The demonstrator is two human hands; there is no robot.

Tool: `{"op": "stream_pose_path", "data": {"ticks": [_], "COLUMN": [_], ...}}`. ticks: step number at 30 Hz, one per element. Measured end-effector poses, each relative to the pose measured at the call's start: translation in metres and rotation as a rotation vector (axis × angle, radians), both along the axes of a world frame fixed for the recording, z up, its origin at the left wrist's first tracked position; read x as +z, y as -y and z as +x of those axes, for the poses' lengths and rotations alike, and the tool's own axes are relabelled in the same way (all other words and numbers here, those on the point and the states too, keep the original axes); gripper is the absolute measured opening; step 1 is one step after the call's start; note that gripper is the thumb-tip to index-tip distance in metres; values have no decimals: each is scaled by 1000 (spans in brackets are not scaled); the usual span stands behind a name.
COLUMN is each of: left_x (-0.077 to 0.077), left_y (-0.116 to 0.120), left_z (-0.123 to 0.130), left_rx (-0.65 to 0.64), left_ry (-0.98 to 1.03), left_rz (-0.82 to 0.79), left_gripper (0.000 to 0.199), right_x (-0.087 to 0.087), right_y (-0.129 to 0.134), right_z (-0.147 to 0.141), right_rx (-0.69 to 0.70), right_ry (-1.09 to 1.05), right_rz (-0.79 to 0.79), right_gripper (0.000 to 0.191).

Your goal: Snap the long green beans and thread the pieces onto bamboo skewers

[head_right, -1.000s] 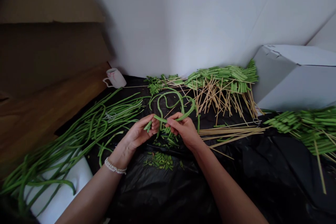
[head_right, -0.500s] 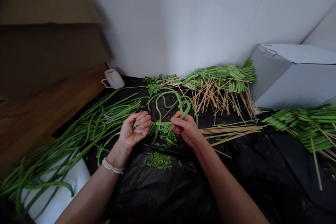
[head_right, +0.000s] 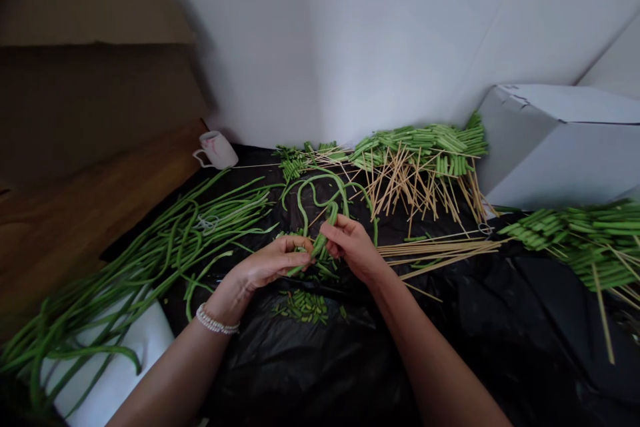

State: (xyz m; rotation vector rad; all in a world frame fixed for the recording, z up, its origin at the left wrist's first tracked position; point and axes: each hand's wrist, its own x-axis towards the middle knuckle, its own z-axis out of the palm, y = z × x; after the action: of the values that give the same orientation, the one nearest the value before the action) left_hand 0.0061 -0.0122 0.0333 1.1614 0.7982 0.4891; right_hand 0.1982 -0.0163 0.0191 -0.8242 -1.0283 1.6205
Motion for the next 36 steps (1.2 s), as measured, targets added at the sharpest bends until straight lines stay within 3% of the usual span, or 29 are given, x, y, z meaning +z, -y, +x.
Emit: {"op": "stream_pose_path", "data": {"ticks": [10, 18, 26, 33, 36], "left_x": [3, -1, -7, 2, 6], "left_y": [2, 0, -7, -3, 2], "left_z": [1, 6, 7, 4, 2], "left_rx": [-52, 197, 387, 140, 54], "left_ry": [-63, 56, 324, 579, 552], "left_rz": [93, 68, -43, -478, -479], "left_gripper": [30, 33, 25, 27, 29], "right_x": [-2, 1, -3, 5, 9], "right_y": [-1, -3, 0, 6, 8], "right_z": [0, 0, -6, -8, -6], "right_rx": [-31, -160, -113, -23, 32], "right_ry": [70, 24, 45, -61, -115], "right_rz": [38, -58, 95, 23, 7], "right_gripper": [28, 30, 22, 20, 18]}}
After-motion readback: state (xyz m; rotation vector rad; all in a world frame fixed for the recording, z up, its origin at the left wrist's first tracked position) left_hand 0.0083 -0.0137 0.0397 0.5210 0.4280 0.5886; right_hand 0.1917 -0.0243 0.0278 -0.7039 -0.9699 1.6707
